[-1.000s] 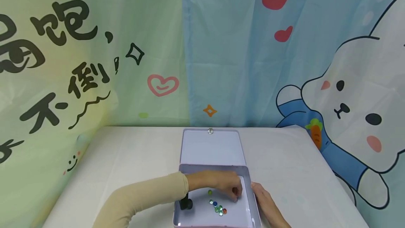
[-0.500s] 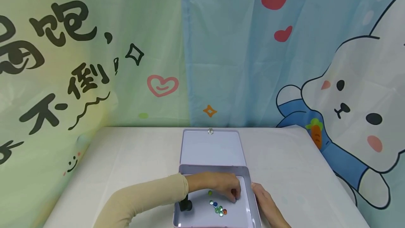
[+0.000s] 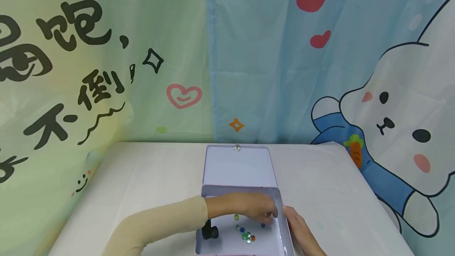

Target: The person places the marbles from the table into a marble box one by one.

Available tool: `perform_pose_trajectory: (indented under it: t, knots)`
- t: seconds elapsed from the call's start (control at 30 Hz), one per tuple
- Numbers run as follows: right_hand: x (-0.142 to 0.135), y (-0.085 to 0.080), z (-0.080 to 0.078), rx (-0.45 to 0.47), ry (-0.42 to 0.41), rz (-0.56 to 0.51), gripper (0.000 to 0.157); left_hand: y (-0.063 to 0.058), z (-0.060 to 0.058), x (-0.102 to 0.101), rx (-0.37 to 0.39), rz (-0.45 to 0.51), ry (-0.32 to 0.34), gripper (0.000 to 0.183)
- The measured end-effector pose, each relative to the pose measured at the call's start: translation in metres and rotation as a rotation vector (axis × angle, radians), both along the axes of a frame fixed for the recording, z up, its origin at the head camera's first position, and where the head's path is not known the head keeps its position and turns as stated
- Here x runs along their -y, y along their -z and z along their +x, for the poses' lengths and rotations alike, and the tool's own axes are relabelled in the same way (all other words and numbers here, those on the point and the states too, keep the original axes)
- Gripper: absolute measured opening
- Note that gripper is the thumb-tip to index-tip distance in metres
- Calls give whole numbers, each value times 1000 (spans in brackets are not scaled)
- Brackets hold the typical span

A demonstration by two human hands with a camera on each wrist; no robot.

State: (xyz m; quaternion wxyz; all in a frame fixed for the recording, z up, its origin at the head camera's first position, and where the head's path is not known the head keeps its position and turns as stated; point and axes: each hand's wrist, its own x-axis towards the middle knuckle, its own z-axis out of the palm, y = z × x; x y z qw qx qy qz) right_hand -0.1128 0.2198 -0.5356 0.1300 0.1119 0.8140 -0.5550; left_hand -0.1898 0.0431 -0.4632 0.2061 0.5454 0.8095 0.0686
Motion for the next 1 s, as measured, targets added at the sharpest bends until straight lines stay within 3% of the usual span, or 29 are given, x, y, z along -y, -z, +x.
perform_pose_trajectory:
  t: [0.13,0.23,0.33,0.57,0.7,0.8,1.0]
  knots:
    - [1,1,-1,6,0,-1,60,-25,4,18,4,118,2,26]
    - [2,2,-1,13,3,-2,61,-35,6,41,1,239,-38,23]
    - [3,4,-1,13,1,7,62,-40,8,69,33,359,-121,23]
    - [-1,3,1,-10,-1,26,64,-43,7,134,129,647,-393,22]
    - [-2,3,1,-7,-2,31,65,-35,8,169,116,730,-549,20]
    - [-1,4,0,-6,-9,22,65,-17,15,191,111,741,-636,18]
    - [-1,3,-1,9,-10,12,64,28,31,220,38,745,-695,16]
